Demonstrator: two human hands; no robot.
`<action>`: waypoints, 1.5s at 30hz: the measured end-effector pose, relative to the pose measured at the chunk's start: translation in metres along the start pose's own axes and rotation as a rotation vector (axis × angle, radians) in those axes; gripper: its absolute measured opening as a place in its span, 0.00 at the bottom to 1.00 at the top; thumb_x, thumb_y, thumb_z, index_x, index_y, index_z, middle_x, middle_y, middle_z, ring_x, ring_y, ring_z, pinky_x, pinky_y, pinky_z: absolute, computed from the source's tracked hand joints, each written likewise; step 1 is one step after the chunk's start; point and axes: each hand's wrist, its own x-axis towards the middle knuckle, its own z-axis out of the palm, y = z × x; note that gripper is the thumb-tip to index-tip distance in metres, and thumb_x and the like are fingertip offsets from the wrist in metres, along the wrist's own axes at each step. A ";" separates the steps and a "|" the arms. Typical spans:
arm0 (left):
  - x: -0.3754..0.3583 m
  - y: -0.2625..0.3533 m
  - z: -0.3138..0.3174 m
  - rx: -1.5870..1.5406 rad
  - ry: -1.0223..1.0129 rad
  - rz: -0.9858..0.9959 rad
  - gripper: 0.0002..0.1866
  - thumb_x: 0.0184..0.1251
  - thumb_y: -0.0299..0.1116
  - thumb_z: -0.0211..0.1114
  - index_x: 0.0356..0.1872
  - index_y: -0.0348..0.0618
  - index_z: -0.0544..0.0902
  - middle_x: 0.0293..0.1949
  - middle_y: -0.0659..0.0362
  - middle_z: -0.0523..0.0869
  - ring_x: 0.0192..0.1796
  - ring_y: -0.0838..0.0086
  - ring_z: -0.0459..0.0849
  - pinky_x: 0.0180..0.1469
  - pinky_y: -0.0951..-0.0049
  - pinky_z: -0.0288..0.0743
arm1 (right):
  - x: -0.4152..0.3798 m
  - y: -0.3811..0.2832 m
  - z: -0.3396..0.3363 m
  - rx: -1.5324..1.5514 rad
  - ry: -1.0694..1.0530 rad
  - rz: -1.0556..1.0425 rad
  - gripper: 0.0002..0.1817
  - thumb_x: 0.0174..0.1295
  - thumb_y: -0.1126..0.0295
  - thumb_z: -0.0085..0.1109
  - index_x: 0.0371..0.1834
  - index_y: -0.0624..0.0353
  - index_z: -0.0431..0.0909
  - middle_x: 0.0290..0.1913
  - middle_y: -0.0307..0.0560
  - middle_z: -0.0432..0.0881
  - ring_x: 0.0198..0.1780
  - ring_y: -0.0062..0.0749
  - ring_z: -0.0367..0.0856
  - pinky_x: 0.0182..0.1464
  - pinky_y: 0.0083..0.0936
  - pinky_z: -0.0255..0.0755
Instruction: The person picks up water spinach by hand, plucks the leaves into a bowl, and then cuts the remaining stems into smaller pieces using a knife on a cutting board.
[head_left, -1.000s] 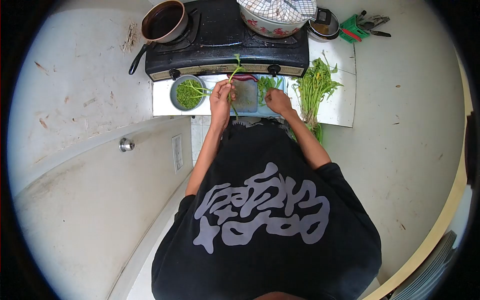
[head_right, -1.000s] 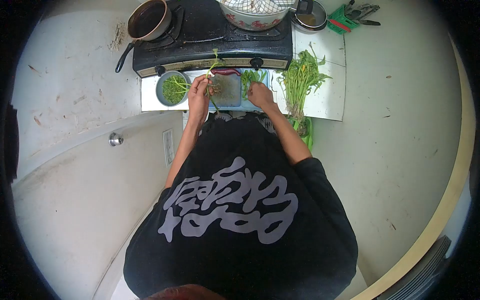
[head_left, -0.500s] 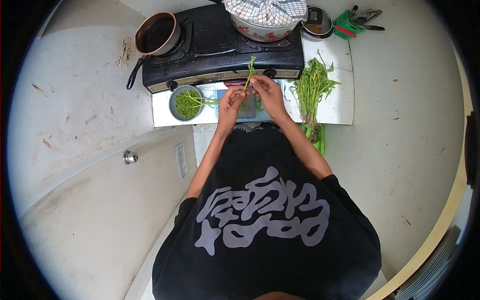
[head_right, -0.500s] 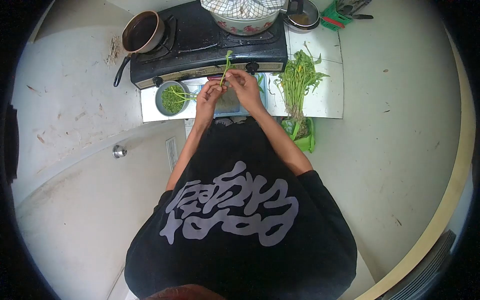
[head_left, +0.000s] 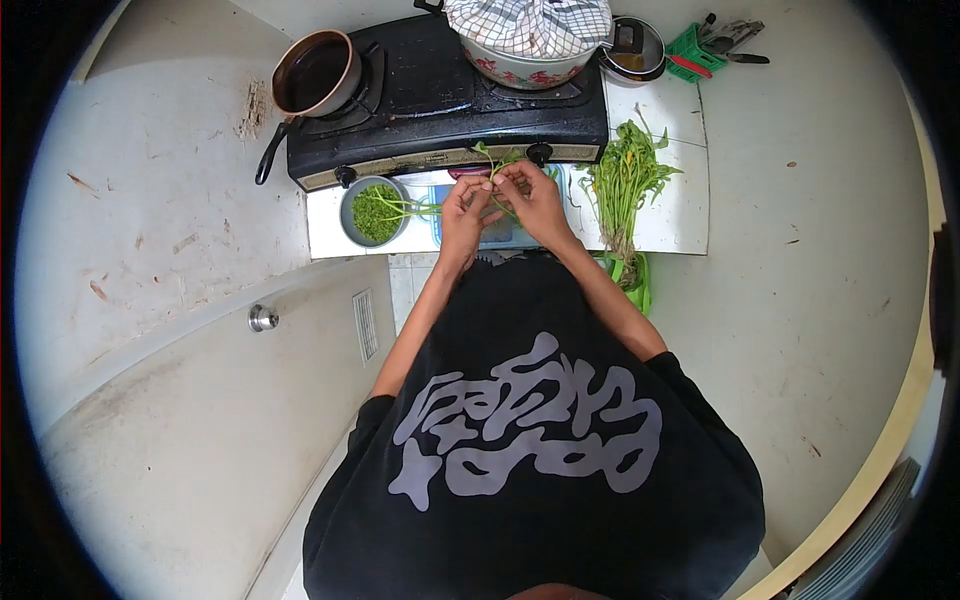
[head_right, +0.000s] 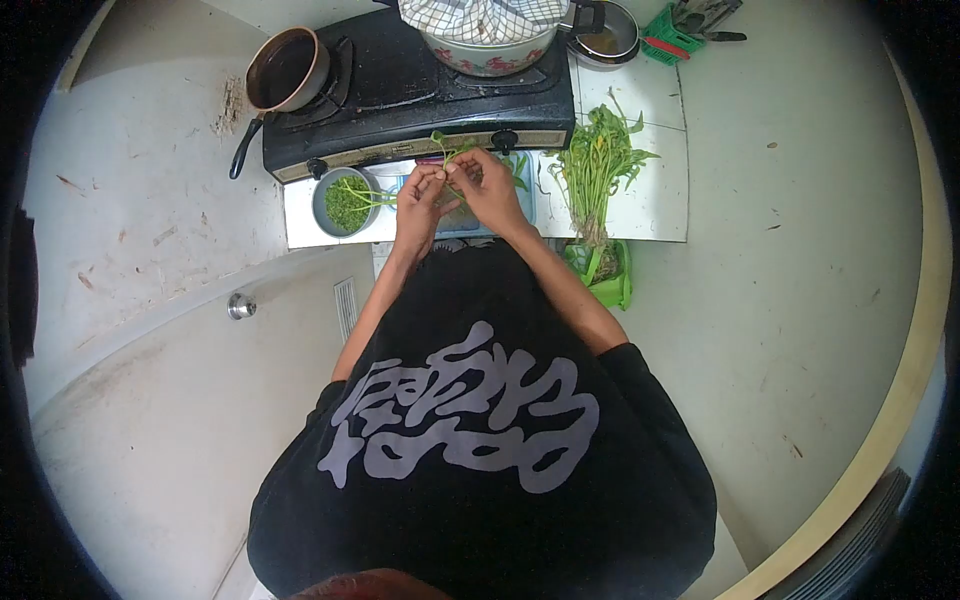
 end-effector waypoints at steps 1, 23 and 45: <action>0.001 -0.002 -0.001 0.000 0.001 0.000 0.06 0.81 0.35 0.61 0.51 0.47 0.80 0.48 0.65 0.86 0.54 0.77 0.84 0.55 0.63 0.81 | -0.001 -0.004 0.000 -0.075 0.019 -0.048 0.11 0.69 0.67 0.67 0.43 0.66 0.82 0.35 0.46 0.86 0.38 0.29 0.84 0.41 0.27 0.76; 0.005 -0.018 0.005 0.107 -0.016 0.059 0.04 0.79 0.33 0.63 0.45 0.46 0.82 0.40 0.67 0.86 0.44 0.83 0.83 0.50 0.76 0.77 | -0.007 0.015 -0.010 -0.307 -0.063 -0.110 0.09 0.76 0.69 0.52 0.45 0.66 0.72 0.42 0.59 0.77 0.47 0.58 0.78 0.52 0.46 0.71; 0.004 -0.009 -0.033 -0.203 0.166 0.042 0.10 0.80 0.30 0.60 0.56 0.42 0.81 0.42 0.63 0.83 0.41 0.78 0.81 0.49 0.74 0.76 | -0.001 0.105 -0.070 -0.534 -0.026 0.217 0.09 0.59 0.71 0.63 0.38 0.65 0.84 0.37 0.57 0.88 0.42 0.47 0.89 0.46 0.38 0.81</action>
